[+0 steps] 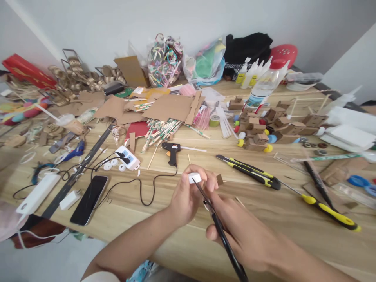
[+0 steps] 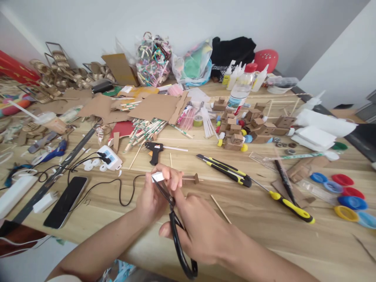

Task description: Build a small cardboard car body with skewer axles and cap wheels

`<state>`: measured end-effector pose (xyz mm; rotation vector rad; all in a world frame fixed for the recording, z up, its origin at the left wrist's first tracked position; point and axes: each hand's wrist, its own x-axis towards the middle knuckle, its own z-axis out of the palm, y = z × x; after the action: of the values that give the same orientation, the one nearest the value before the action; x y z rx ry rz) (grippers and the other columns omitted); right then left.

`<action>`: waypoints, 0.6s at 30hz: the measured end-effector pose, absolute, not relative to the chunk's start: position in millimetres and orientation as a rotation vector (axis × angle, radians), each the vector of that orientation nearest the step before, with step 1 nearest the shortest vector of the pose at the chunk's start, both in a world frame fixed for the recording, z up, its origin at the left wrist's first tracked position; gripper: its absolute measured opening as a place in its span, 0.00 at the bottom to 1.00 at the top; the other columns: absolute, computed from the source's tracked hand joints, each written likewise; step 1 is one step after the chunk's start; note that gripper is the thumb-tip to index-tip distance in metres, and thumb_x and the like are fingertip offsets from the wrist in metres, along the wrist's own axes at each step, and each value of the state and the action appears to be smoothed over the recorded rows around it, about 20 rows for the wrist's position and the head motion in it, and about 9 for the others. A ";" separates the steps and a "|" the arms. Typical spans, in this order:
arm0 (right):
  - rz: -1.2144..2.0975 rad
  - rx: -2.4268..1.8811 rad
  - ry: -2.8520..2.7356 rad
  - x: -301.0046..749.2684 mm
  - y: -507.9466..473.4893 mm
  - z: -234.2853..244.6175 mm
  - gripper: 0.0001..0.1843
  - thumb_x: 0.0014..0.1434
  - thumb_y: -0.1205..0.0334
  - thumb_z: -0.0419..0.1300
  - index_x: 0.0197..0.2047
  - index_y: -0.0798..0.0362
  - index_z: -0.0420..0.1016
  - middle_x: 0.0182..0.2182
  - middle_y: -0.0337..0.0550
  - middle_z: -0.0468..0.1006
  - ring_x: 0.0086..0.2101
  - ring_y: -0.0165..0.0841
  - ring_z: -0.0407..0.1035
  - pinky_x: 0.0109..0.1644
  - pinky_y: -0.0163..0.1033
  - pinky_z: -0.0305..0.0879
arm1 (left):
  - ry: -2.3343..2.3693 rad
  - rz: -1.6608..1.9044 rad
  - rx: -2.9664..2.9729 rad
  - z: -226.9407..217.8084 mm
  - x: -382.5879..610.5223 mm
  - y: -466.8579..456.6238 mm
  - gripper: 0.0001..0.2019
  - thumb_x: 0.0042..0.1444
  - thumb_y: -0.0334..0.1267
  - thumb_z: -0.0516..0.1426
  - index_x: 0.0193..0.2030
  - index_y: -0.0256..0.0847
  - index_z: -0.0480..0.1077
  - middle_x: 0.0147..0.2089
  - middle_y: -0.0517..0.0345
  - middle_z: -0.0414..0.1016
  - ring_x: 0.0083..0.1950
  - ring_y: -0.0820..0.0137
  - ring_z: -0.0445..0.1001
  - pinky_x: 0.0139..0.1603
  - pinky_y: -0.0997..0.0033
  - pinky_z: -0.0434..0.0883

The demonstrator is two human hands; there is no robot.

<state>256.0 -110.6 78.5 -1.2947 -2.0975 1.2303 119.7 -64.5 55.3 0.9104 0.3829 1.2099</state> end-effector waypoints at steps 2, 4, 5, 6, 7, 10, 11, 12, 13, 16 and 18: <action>1.148 -1.375 -2.235 256.7 -109.5 83.9 0.26 0.67 0.47 0.52 0.59 0.58 0.66 0.30 0.46 0.77 0.28 0.38 0.65 0.34 0.40 0.59 | 0.388 1.207 0.907 55.2 120.0 -64.8 0.24 0.61 0.65 0.56 0.33 0.45 0.66 0.25 0.62 0.65 0.32 0.67 0.65 0.43 0.62 0.66; 1.079 -1.441 -2.340 257.2 -107.5 86.8 0.28 0.66 0.50 0.52 0.61 0.62 0.65 0.34 0.53 0.79 0.31 0.42 0.69 0.36 0.42 0.60 | 0.395 1.200 0.906 55.2 119.5 -64.9 0.24 0.61 0.65 0.55 0.33 0.45 0.66 0.25 0.62 0.65 0.32 0.67 0.64 0.43 0.62 0.66; 1.057 -1.463 -2.379 257.3 -106.2 87.8 0.28 0.66 0.51 0.52 0.61 0.63 0.65 0.35 0.55 0.79 0.32 0.42 0.69 0.36 0.42 0.60 | 0.392 1.193 0.904 55.3 119.0 -64.7 0.24 0.61 0.65 0.55 0.33 0.45 0.66 0.26 0.62 0.65 0.32 0.67 0.64 0.43 0.62 0.66; 1.054 -1.475 -2.408 257.5 -105.0 88.6 0.29 0.66 0.52 0.52 0.62 0.64 0.64 0.36 0.55 0.79 0.33 0.43 0.69 0.36 0.42 0.60 | 0.387 1.181 0.899 55.5 118.4 -64.5 0.24 0.61 0.65 0.55 0.33 0.45 0.66 0.26 0.62 0.65 0.32 0.67 0.64 0.43 0.62 0.66; 1.061 -1.483 -2.426 257.7 -103.7 89.3 0.29 0.66 0.52 0.52 0.62 0.63 0.64 0.36 0.54 0.78 0.32 0.42 0.69 0.35 0.41 0.60 | 0.380 1.168 0.894 55.7 117.7 -64.1 0.24 0.61 0.65 0.56 0.33 0.45 0.66 0.26 0.62 0.65 0.32 0.67 0.64 0.43 0.62 0.66; 1.050 -1.486 -2.459 257.8 -101.0 89.3 0.28 0.65 0.53 0.51 0.62 0.63 0.63 0.30 0.47 0.76 0.28 0.39 0.66 0.32 0.40 0.58 | 0.376 1.129 0.864 57.0 116.0 -63.1 0.24 0.60 0.65 0.57 0.33 0.44 0.67 0.26 0.62 0.64 0.32 0.68 0.65 0.43 0.63 0.66; 1.000 -1.481 -2.471 257.6 -100.4 88.1 0.28 0.65 0.54 0.52 0.62 0.63 0.62 0.29 0.45 0.76 0.27 0.39 0.66 0.32 0.40 0.57 | 0.386 1.121 0.849 57.6 115.7 -62.9 0.24 0.60 0.65 0.57 0.33 0.44 0.67 0.26 0.62 0.64 0.32 0.68 0.65 0.43 0.63 0.67; 0.926 -1.471 -2.482 257.4 -100.0 86.3 0.28 0.64 0.56 0.52 0.63 0.63 0.61 0.28 0.44 0.76 0.27 0.40 0.67 0.32 0.40 0.57 | 0.399 1.113 0.834 58.2 115.7 -62.9 0.24 0.60 0.65 0.58 0.32 0.44 0.66 0.26 0.63 0.64 0.32 0.68 0.64 0.43 0.63 0.67; 0.844 -1.455 -2.494 257.0 -99.7 84.0 0.28 0.63 0.58 0.52 0.63 0.63 0.60 0.28 0.44 0.77 0.27 0.40 0.68 0.33 0.41 0.58 | 0.407 1.109 0.818 58.8 115.8 -63.0 0.24 0.59 0.65 0.58 0.32 0.44 0.66 0.26 0.63 0.63 0.31 0.69 0.64 0.43 0.63 0.67; 0.603 -1.412 -2.534 256.5 -99.5 75.2 0.27 0.62 0.60 0.52 0.62 0.64 0.59 0.28 0.46 0.79 0.29 0.43 0.72 0.35 0.42 0.61 | 0.410 1.104 0.772 60.2 116.4 -63.8 0.25 0.58 0.65 0.59 0.32 0.44 0.67 0.26 0.63 0.63 0.32 0.69 0.65 0.41 0.64 0.67; 0.467 -1.394 -2.558 256.7 -99.8 69.4 0.29 0.61 0.59 0.53 0.62 0.67 0.58 0.26 0.47 0.80 0.30 0.46 0.74 0.38 0.44 0.64 | 0.401 1.097 0.750 60.4 116.5 -64.2 0.24 0.57 0.65 0.61 0.32 0.44 0.68 0.26 0.63 0.64 0.32 0.69 0.65 0.39 0.65 0.67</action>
<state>256.7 -99.8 69.4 -1.3940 -2.5584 0.4671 116.5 -64.2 60.4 0.7501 0.4013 1.0974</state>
